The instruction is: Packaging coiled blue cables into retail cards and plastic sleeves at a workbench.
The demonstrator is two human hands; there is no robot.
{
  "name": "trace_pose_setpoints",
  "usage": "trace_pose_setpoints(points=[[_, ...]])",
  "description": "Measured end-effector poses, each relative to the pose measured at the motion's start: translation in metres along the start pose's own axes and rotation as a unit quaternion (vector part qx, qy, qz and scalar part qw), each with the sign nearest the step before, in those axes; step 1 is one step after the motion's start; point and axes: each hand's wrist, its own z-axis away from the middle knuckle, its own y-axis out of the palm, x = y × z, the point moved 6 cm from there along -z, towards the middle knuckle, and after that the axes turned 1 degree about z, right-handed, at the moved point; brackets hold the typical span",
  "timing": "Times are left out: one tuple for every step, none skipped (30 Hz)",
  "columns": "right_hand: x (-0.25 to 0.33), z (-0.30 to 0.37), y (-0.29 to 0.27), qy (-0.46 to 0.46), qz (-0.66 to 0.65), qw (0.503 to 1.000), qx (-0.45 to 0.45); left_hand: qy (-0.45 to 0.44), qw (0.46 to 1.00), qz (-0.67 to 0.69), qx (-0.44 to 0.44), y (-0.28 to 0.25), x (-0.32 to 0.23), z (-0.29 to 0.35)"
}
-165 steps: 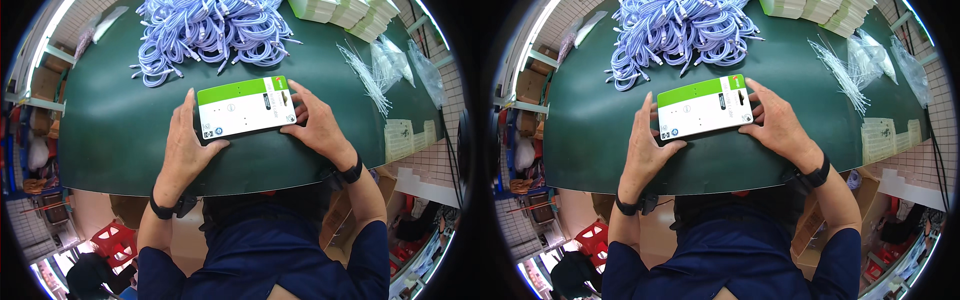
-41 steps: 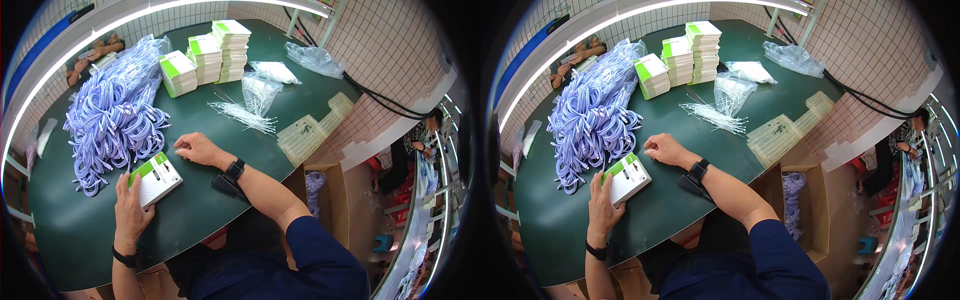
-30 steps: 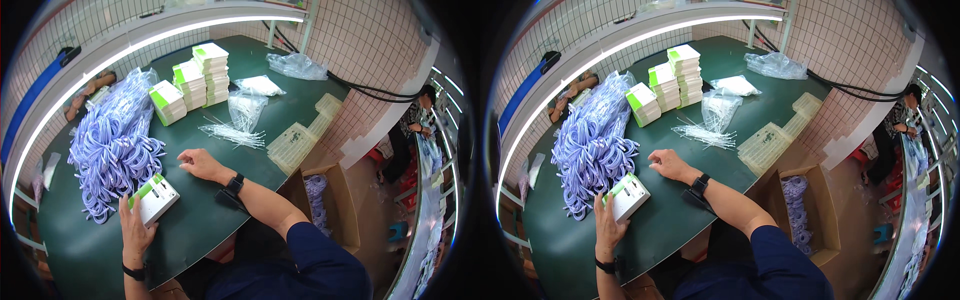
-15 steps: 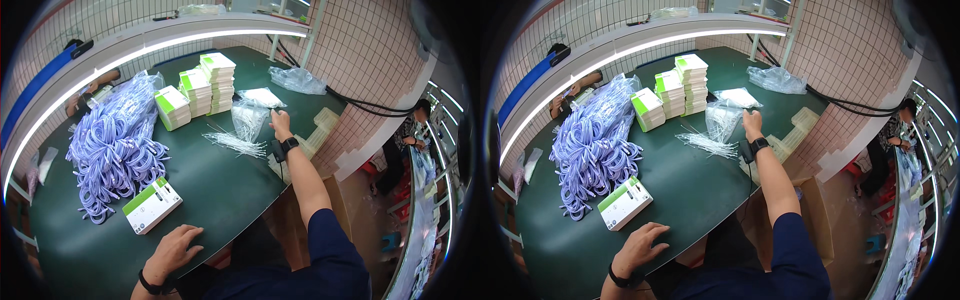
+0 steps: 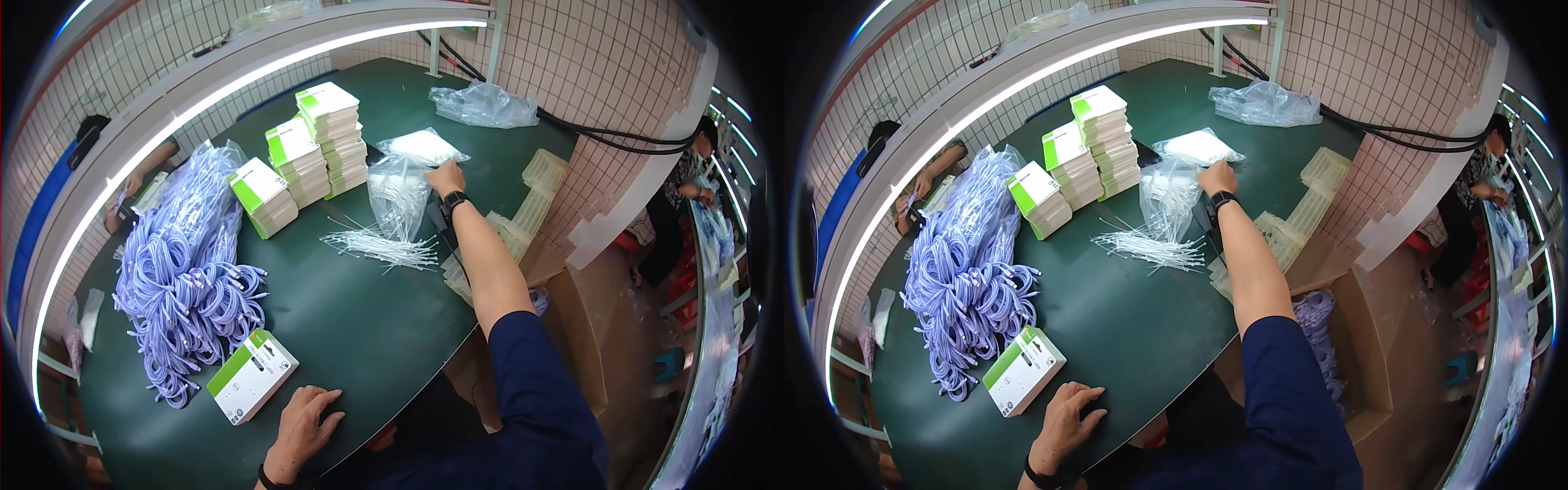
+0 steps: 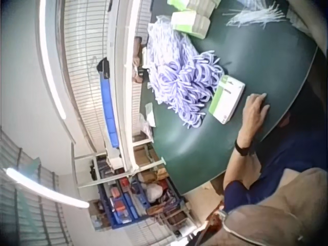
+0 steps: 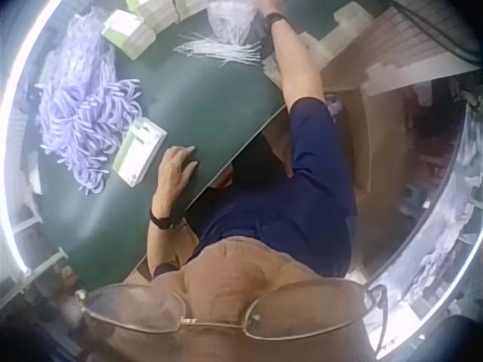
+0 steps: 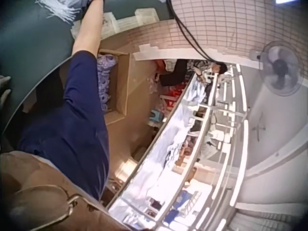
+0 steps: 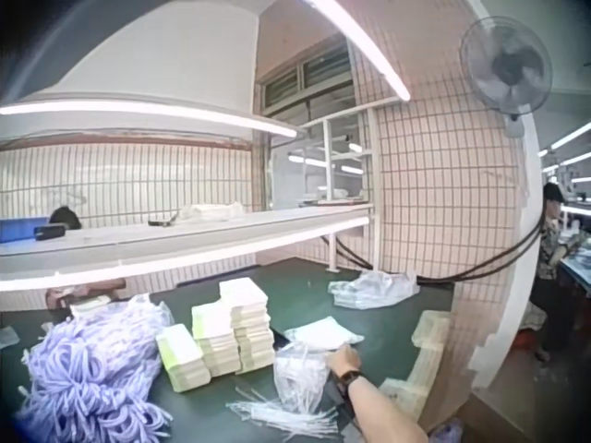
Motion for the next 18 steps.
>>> trace_pose_setpoints(points=[[-0.014, -0.012, 0.005, 0.006, 0.003, 1.000, -0.002, -0.006, 1.000, -0.001, 0.005, 0.002, -0.001, -0.004], [-0.028, -0.024, 0.011, -0.008, -0.061, 0.997, 0.039, -0.011, 1.000, -0.002, 0.009, 0.004, -0.002, -0.008], [-0.044, -0.037, 0.015, -0.022, -0.123, 0.989, 0.077, -0.014, 1.000, -0.001, 0.014, 0.006, -0.002, -0.014], [-0.042, -0.037, 0.020, -0.041, -0.189, 0.974, 0.121, -0.015, 1.000, 0.000, 0.014, 0.006, -0.001, -0.016], [-0.047, -0.036, 0.018, -0.040, -0.187, 0.974, 0.120, -0.012, 1.000, 0.000, 0.015, 0.007, 0.000, -0.018], [-0.035, -0.021, 0.022, -0.037, -0.267, 0.946, 0.179, -0.019, 1.000, -0.003, 0.011, 0.006, 0.003, -0.018], [-0.022, -0.003, 0.019, -0.034, -0.342, 0.910, 0.233, -0.024, 1.000, -0.005, 0.007, 0.006, 0.004, -0.017], [-0.013, 0.013, 0.013, -0.028, -0.414, 0.865, 0.282, -0.027, 1.000, -0.005, 0.005, 0.005, 0.005, -0.017], [-0.005, 0.025, 0.004, -0.029, -0.413, 0.864, 0.286, -0.027, 1.000, -0.009, 0.005, 0.005, 0.006, -0.017], [0.001, 0.039, -0.007, -0.036, -0.442, 0.843, 0.306, -0.023, 1.000, -0.012, 0.007, 0.006, 0.005, -0.019], [0.009, 0.051, -0.015, -0.043, -0.470, 0.819, 0.327, -0.020, 1.000, -0.016, 0.008, 0.006, 0.005, -0.019], [0.016, 0.064, -0.022, -0.050, -0.498, 0.793, 0.348, -0.022, 1.000, -0.015, 0.008, 0.006, 0.006, -0.020], [0.021, 0.074, -0.031, -0.052, -0.498, 0.792, 0.350, -0.016, 1.000, -0.014, 0.006, 0.006, 0.005, -0.021], [0.027, 0.084, -0.036, -0.070, -0.512, 0.778, 0.357, -0.014, 1.000, -0.014, 0.004, 0.006, 0.005, -0.020], [0.034, 0.095, -0.041, -0.088, -0.526, 0.763, 0.365, -0.012, 1.000, -0.013, 0.001, 0.006, 0.005, -0.019], [0.040, 0.105, -0.046, -0.105, -0.540, 0.748, 0.371, -0.015, 1.000, -0.013, 0.000, 0.007, 0.005, -0.019], [0.044, 0.113, -0.050, -0.105, -0.540, 0.747, 0.374, -0.009, 1.000, -0.015, -0.004, 0.007, 0.005, -0.019], [0.049, 0.121, -0.053, -0.113, -0.541, 0.742, 0.379, -0.004, 1.000, -0.017, -0.008, 0.007, 0.004, -0.019]])
